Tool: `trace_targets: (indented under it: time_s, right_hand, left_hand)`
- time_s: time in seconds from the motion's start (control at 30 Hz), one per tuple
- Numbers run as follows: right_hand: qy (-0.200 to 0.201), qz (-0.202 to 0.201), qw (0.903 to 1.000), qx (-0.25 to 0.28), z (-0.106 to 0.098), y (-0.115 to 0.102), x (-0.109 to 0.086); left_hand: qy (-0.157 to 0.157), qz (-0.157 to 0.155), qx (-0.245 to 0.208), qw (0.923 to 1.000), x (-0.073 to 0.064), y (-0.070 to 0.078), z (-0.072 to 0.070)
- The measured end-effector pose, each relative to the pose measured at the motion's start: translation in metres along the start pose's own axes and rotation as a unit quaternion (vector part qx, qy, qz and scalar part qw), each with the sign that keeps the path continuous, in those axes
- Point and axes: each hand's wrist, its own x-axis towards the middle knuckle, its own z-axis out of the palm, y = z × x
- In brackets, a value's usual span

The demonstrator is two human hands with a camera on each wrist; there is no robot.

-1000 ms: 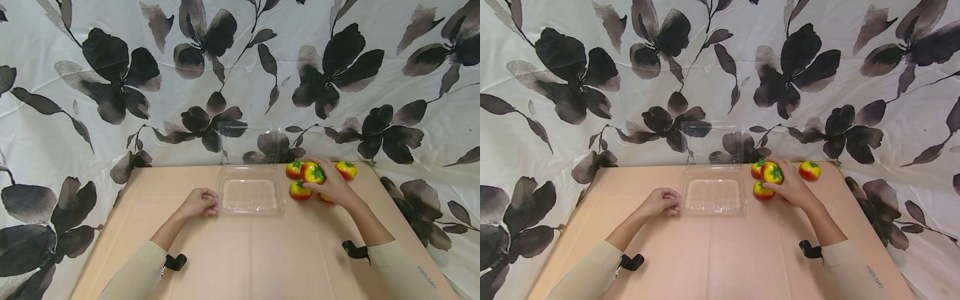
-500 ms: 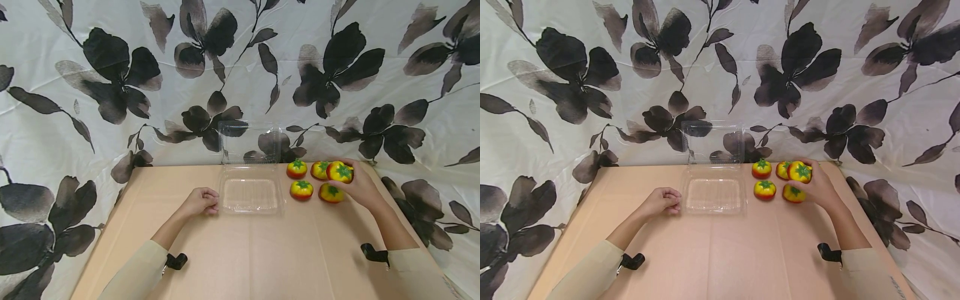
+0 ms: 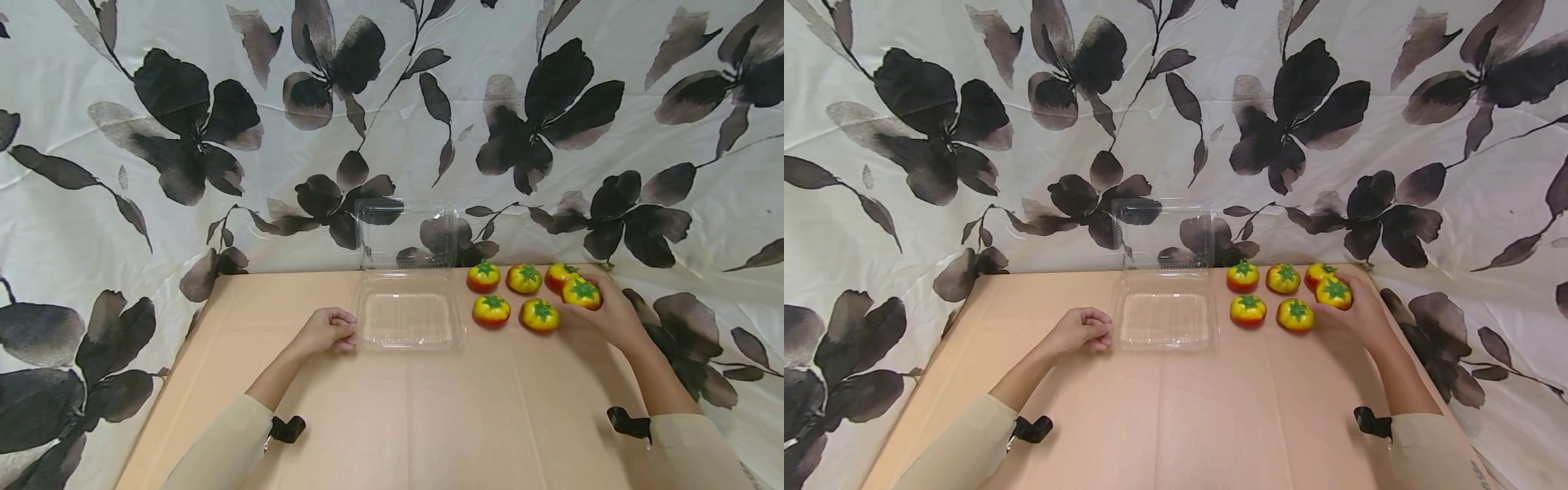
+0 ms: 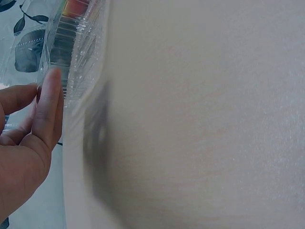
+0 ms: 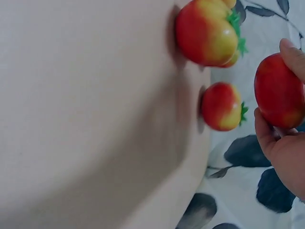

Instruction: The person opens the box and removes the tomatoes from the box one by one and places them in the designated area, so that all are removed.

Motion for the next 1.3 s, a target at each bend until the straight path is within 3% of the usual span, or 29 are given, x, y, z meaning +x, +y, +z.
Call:
trace_targets:
  time_s: [0.23, 0.6, 1.3]
  right_hand:
    - [-0.040, 0.100, 0.9936, -0.035, 0.006, 0.026, -0.006]
    - [-0.045, 0.158, 0.9863, -0.014, 0.019, 0.051, -0.007]
    - [-0.046, 0.183, 0.9820, -0.009, 0.028, 0.062, -0.004]
  left_hand:
    - [0.001, -0.002, -0.003, 1.0000, 0.000, -0.001, -0.001]
    - [-0.002, 0.004, 0.008, 1.0000, 0.000, 0.001, -0.001]
    - [0.000, 0.000, 0.011, 0.9999, 0.001, -0.002, 0.000]
